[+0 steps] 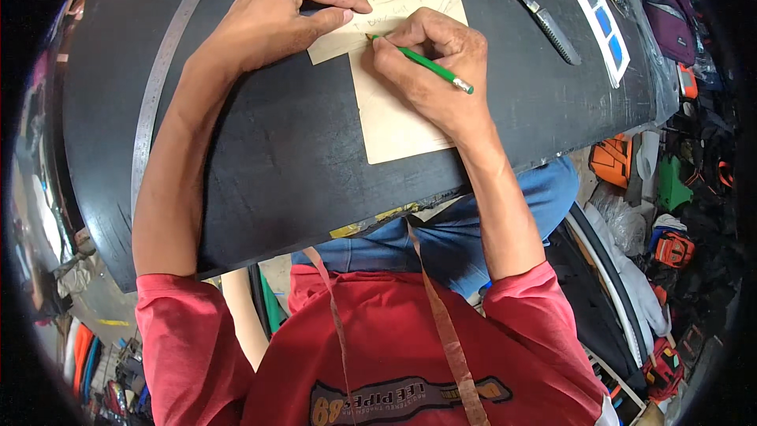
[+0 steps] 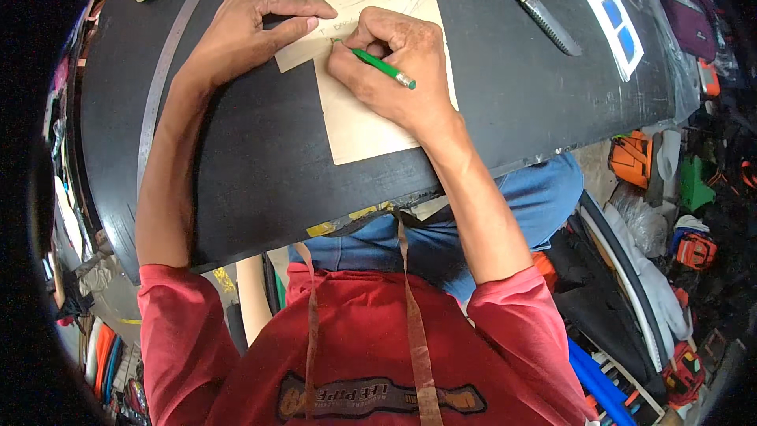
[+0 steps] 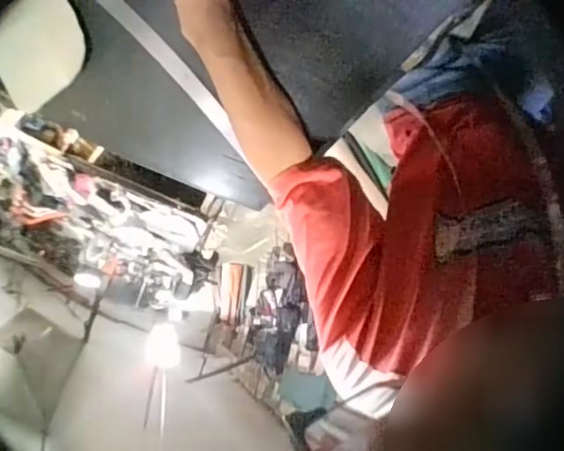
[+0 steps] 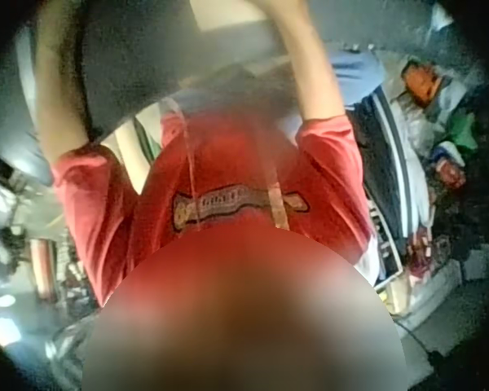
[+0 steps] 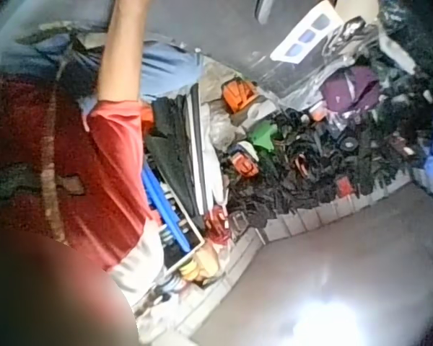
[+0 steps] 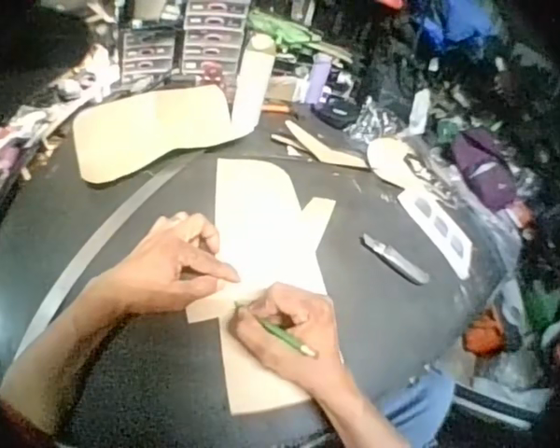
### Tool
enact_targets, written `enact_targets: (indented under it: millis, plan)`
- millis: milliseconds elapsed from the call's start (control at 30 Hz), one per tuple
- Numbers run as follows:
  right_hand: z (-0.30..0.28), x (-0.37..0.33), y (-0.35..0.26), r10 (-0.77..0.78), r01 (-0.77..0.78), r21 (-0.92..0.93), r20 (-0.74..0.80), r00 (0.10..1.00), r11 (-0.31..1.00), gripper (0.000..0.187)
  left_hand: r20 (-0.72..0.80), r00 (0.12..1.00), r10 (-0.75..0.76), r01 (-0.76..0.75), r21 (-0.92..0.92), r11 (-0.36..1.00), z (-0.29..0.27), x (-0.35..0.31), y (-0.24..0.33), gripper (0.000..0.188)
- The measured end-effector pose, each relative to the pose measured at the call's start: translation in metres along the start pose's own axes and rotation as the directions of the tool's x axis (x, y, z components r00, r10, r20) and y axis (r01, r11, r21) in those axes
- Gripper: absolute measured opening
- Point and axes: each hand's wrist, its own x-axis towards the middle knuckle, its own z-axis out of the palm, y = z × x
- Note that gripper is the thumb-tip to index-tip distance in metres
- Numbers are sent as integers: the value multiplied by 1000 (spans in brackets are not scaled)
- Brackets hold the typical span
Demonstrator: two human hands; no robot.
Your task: Tracing outlines from cardstock templates onto material sheets and cutting them out using a utility knife.
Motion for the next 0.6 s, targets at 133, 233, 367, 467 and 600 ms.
enact_targets:
  millis: [133, 233, 367, 467, 600]
  plan:
    - [-1, 0, 1, -26, 26, 0, -15, 1000, 1000, 19, -35, 999, 34, -34, 4, 999, 3, 1, -2, 31]
    - [0, 0, 2, -26, 26, -2, -21, 999, 1000, 19, -42, 999, 23, -23, 1, 1000, 3, 1, 0, 29]
    - [6, 4, 4, -88, 90, 28, -77, 993, 996, 22, -41, 999, 23, -23, 4, 1000, 3, 0, -2, 30]
    - [5, 1, 5, -74, 79, 49, -105, 992, 996, 22, -40, 999, 30, -30, 13, 999, 4, 1, -1, 30]
    - [3, 1, 3, -137, 137, -11, -77, 988, 991, 22, -31, 1000, -6, 5, -10, 1000, 4, 0, 0, 30]
